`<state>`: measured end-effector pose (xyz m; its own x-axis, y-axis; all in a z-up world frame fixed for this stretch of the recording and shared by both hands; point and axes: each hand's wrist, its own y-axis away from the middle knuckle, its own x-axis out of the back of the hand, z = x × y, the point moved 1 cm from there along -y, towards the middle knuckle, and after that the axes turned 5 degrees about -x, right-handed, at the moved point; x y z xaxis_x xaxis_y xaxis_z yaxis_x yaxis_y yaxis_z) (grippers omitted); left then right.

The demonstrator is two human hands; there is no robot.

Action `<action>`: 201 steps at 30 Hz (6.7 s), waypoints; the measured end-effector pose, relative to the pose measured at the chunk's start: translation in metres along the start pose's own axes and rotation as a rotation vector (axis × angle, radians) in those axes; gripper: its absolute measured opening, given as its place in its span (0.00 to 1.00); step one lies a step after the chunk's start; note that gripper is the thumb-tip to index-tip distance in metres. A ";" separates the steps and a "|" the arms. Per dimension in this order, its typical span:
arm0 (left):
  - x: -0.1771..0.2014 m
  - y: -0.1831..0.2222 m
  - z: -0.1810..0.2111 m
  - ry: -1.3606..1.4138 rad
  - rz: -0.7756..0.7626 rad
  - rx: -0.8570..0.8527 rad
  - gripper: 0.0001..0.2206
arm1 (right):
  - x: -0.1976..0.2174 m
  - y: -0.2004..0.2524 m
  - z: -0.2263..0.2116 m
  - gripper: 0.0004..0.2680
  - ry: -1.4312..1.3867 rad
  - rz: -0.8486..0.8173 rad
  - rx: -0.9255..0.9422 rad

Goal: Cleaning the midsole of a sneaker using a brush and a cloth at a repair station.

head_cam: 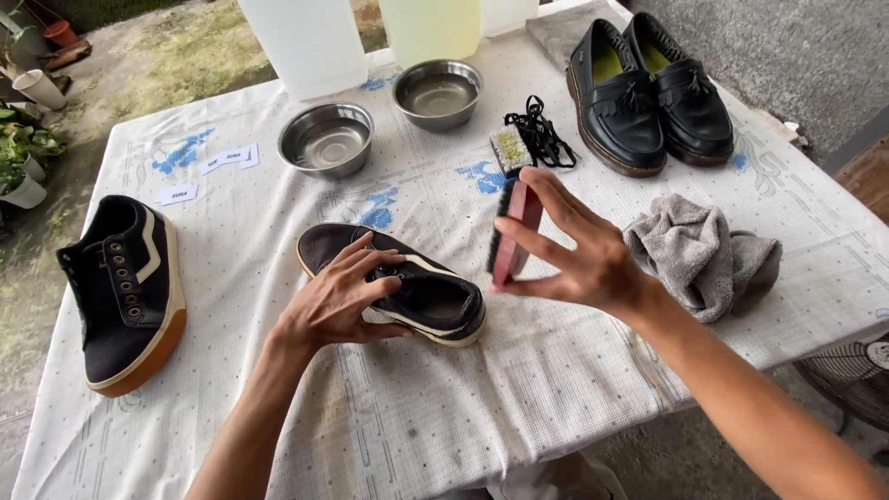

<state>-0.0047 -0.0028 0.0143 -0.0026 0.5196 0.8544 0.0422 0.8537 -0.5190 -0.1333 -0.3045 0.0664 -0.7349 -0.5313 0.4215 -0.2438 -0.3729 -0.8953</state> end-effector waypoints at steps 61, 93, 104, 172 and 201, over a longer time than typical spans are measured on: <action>0.074 0.010 0.062 0.356 0.446 0.269 0.25 | -0.025 -0.097 -0.045 0.31 -0.277 -0.084 -0.003; 0.044 0.053 0.023 0.790 1.220 0.389 0.22 | -0.092 -0.072 -0.107 0.20 -0.311 0.046 0.157; 0.087 0.027 0.062 0.232 0.839 0.148 0.46 | -0.105 -0.093 -0.107 0.18 -0.555 0.140 -0.054; 0.123 0.046 0.062 0.431 0.601 0.322 0.31 | -0.093 -0.130 -0.081 0.26 -0.395 -0.065 0.166; 0.114 0.063 0.049 0.763 0.720 0.219 0.35 | -0.134 -0.110 -0.085 0.26 -0.544 -0.045 0.074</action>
<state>-0.0509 0.1115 0.0780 0.5798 0.8091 0.0957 -0.3957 0.3823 -0.8350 -0.0618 -0.1271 0.0960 -0.2868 -0.8229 0.4905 -0.2076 -0.4464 -0.8704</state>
